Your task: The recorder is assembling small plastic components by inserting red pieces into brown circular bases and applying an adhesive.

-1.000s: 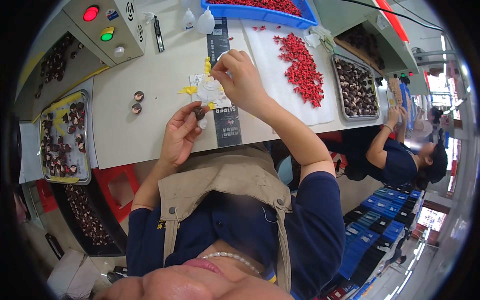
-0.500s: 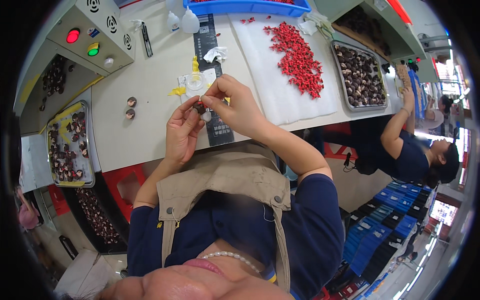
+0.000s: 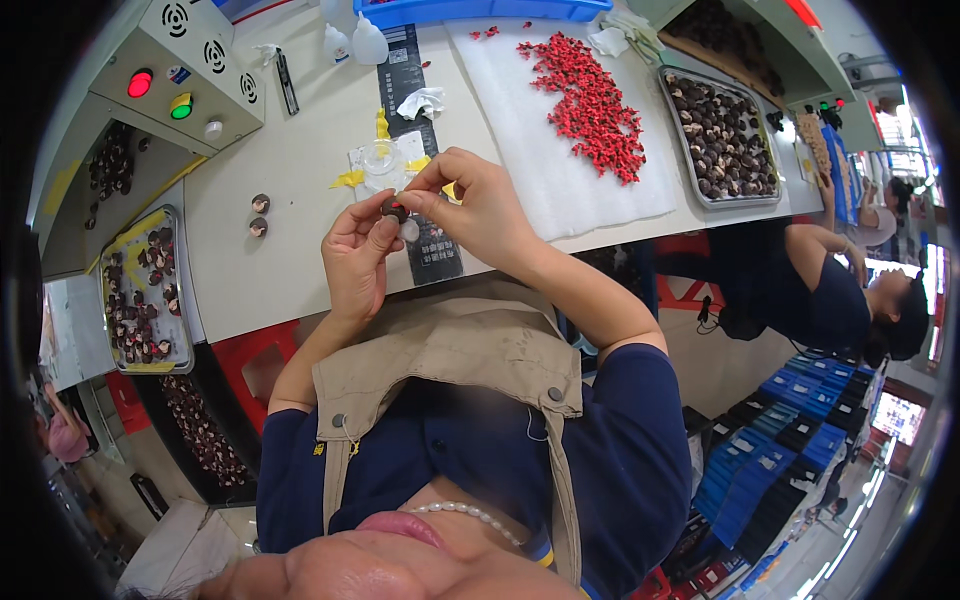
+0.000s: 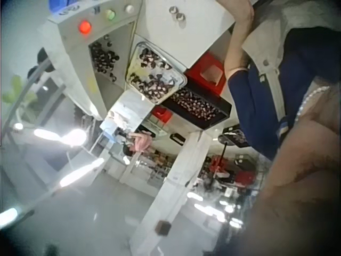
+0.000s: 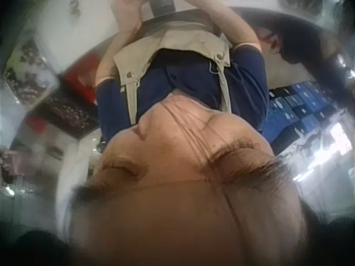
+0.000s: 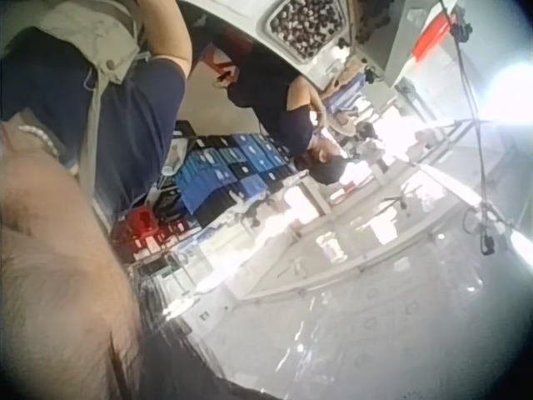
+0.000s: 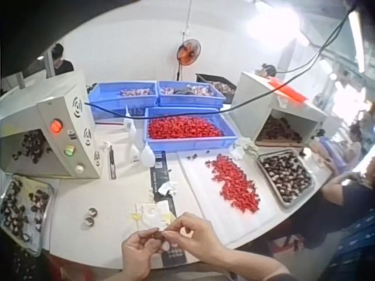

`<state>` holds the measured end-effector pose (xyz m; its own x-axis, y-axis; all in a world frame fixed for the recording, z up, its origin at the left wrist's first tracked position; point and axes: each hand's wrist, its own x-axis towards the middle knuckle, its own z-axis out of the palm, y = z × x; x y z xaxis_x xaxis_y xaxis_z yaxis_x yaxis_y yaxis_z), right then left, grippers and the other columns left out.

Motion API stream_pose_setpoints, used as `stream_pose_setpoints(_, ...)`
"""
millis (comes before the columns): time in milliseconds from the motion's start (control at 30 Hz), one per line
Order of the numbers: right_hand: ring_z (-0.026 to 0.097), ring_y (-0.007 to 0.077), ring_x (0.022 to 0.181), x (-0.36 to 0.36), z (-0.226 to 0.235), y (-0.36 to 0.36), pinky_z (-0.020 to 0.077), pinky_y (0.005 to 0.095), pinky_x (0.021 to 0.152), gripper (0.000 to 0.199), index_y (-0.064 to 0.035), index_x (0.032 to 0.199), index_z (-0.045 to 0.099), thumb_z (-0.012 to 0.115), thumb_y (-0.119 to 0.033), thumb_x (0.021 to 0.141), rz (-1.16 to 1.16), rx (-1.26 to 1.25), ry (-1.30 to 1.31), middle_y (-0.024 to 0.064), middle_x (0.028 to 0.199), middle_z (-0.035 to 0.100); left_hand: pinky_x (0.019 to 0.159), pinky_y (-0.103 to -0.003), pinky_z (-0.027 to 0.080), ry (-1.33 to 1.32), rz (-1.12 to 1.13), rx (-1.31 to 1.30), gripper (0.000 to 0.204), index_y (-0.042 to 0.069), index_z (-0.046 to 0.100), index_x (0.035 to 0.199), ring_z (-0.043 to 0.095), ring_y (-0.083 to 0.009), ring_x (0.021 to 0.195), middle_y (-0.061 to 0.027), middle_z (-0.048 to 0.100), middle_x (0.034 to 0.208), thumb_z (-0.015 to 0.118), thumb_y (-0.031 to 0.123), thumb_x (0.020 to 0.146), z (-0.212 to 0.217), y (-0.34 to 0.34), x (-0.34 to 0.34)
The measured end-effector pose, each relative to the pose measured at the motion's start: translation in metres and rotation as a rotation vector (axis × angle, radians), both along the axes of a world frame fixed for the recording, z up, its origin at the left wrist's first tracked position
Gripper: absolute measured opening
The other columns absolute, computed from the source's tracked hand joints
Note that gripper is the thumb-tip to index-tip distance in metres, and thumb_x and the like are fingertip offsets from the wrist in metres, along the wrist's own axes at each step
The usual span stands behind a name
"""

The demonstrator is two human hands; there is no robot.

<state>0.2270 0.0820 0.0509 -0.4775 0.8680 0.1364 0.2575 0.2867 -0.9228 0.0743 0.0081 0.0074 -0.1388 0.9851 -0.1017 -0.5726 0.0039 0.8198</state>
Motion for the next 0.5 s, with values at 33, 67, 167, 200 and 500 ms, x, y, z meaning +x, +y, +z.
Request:
stream_pose_setpoints(33, 0.050, 0.0108, 0.066, 0.000, 0.001, 0.000, 0.0364, 0.0241, 0.057, 0.015, -0.0019, 0.082, 0.063, 0.069, -0.015, 0.079, -0.005, 0.002, -0.001, 0.0030, 0.078, 0.060, 0.066, -0.021, 0.051, 0.013, -0.004, 0.017, 0.032, -0.002, 0.057, 0.113, 0.060, -0.0100, 0.085, -0.0082, 0.064, 0.100, 0.066, 0.006, 0.083, 0.001, 0.001, 0.000)
stream_pose_setpoints(67, 0.049, 0.0111, 0.066, 0.000, 0.001, -0.001, 0.0365, 0.0242, 0.057, 0.014, -0.0019, 0.082, 0.062, 0.068, -0.014, 0.080, -0.013, -0.043, 0.035, 0.0032, 0.078, 0.059, 0.064, -0.020, 0.050, 0.025, -0.008, 0.035, 0.032, -0.001, 0.057, 0.114, 0.061, -0.0088, 0.081, -0.0074, 0.064, 0.099, 0.065, 0.006, 0.083, 0.003, 0.002, 0.000)
stream_pose_setpoints(167, 0.049, 0.0125, 0.067, -0.001, 0.007, -0.003, 0.0368, 0.0248, 0.058, 0.012, -0.0014, 0.080, 0.060, 0.067, -0.011, 0.081, -0.021, -0.011, 0.060, 0.0044, 0.077, 0.056, 0.064, -0.020, 0.051, 0.076, 0.011, 0.057, 0.033, -0.002, 0.057, 0.114, 0.061, -0.0099, 0.081, -0.0084, 0.064, 0.098, 0.066, 0.005, 0.083, 0.008, 0.005, 0.000)
stream_pose_setpoints(200, 0.049, 0.0137, 0.067, -0.002, 0.009, -0.003, 0.0372, 0.0253, 0.058, 0.011, -0.0010, 0.080, 0.058, 0.066, -0.009, 0.081, -0.018, 0.064, 0.051, 0.0054, 0.076, 0.054, 0.064, -0.020, 0.051, 0.072, 0.008, 0.058, 0.033, -0.002, 0.057, 0.114, 0.061, -0.0099, 0.081, -0.0084, 0.064, 0.098, 0.066, 0.005, 0.083, 0.009, 0.005, 0.001)
stream_pose_setpoints(500, 0.047, 0.0185, 0.067, -0.016, 0.005, -0.014, 0.0392, 0.0280, 0.061, 0.013, 0.0007, 0.078, 0.046, 0.058, 0.004, 0.081, 0.020, 0.203, 0.151, 0.0087, 0.075, 0.045, 0.071, -0.024, 0.054, 0.281, 0.040, 0.245, 0.028, -0.007, 0.059, 0.110, 0.062, -0.0121, 0.080, -0.0127, 0.065, 0.099, 0.064, -0.001, 0.083, 0.016, 0.002, -0.010)
